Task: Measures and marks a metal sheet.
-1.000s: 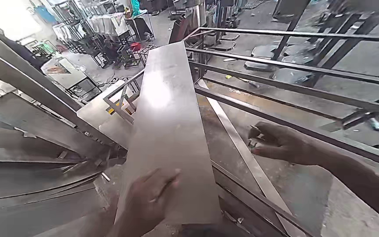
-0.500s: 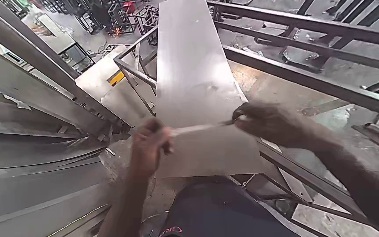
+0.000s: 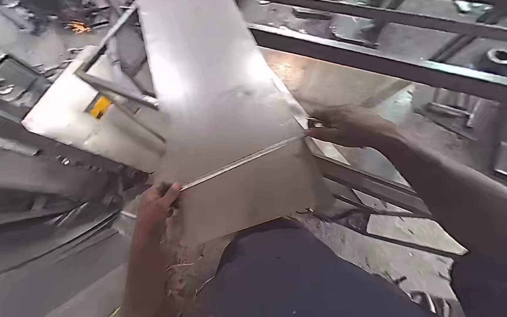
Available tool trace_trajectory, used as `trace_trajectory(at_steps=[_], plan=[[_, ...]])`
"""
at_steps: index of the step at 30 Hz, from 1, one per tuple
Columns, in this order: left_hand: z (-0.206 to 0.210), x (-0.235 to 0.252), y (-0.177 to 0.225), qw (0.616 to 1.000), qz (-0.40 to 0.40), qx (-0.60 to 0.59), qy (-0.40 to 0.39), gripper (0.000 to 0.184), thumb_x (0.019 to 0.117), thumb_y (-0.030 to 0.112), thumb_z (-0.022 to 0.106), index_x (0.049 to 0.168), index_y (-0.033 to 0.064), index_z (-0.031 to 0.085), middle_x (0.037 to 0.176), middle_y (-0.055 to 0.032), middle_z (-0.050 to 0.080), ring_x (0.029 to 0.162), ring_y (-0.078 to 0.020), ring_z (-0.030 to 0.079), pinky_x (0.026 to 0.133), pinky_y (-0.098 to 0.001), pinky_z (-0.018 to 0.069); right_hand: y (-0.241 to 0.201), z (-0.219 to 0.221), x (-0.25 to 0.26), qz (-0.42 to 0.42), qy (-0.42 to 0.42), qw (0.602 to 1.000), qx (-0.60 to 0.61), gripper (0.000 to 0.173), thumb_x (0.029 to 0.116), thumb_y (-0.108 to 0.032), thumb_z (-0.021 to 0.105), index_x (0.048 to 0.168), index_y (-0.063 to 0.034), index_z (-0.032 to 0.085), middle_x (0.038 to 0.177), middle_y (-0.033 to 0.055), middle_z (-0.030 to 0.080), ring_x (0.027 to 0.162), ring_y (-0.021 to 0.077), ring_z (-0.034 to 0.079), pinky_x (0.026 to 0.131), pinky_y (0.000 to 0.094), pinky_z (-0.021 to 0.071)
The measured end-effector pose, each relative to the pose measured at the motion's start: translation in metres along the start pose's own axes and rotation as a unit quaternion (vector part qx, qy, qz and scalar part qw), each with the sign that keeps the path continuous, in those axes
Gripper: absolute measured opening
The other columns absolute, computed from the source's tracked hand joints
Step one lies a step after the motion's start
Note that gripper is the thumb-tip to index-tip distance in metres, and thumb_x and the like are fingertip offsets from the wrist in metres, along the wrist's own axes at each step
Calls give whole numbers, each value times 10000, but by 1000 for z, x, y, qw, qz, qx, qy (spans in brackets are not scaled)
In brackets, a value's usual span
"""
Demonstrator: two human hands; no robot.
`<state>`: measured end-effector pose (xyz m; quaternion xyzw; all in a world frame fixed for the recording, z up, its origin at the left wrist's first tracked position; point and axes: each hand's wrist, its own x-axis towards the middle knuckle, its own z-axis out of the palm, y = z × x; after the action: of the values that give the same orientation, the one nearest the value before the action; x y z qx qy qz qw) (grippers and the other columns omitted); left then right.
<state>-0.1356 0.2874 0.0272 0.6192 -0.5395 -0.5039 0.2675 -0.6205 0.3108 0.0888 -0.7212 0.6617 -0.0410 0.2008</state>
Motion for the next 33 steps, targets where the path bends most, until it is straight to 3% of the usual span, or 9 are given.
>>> trace_trajectory(at_steps=[3,7,11,19,27,33], plan=[[5,-2,-2,999,21,-29,11,140,1029,206,602,987,92,671,699,35,625,484,-35,495,423,-184,403,17,-4,-4,14,-11,1000,-5,281,999,-513,558,992,-249,654,826,-3,627,771,218,628,654,545,485],[10,-2,-4,997,15,-62,37,161,1046,192,574,942,98,652,666,38,613,460,-30,485,401,-178,393,36,-4,-13,13,-12,1000,6,296,989,-530,567,980,-245,645,813,-12,612,750,204,617,635,526,482],[15,-5,0,997,19,-51,61,172,1046,198,570,919,110,647,673,48,623,483,-30,521,426,-190,435,39,-8,-20,20,-19,1000,1,310,990,-550,561,985,-255,658,817,-17,632,756,199,624,648,525,482],[18,-6,0,995,22,-55,81,195,1051,213,566,905,117,652,657,51,610,470,-35,504,415,-194,417,38,-10,-22,38,-47,998,17,313,989,-551,580,969,-247,654,766,-18,611,697,188,601,613,492,470],[24,-2,-1,991,34,-66,112,208,1049,212,571,891,108,657,687,47,645,555,-46,603,500,-219,514,41,-7,-23,27,-56,998,12,341,982,-574,570,941,-242,638,735,-17,582,674,184,586,600,486,462],[24,-2,-1,991,21,-66,114,205,1053,215,560,903,109,652,683,52,645,541,-39,600,478,-209,503,42,-5,-24,26,-58,998,24,339,994,-559,564,946,-230,635,729,-10,573,671,196,582,603,498,461]])
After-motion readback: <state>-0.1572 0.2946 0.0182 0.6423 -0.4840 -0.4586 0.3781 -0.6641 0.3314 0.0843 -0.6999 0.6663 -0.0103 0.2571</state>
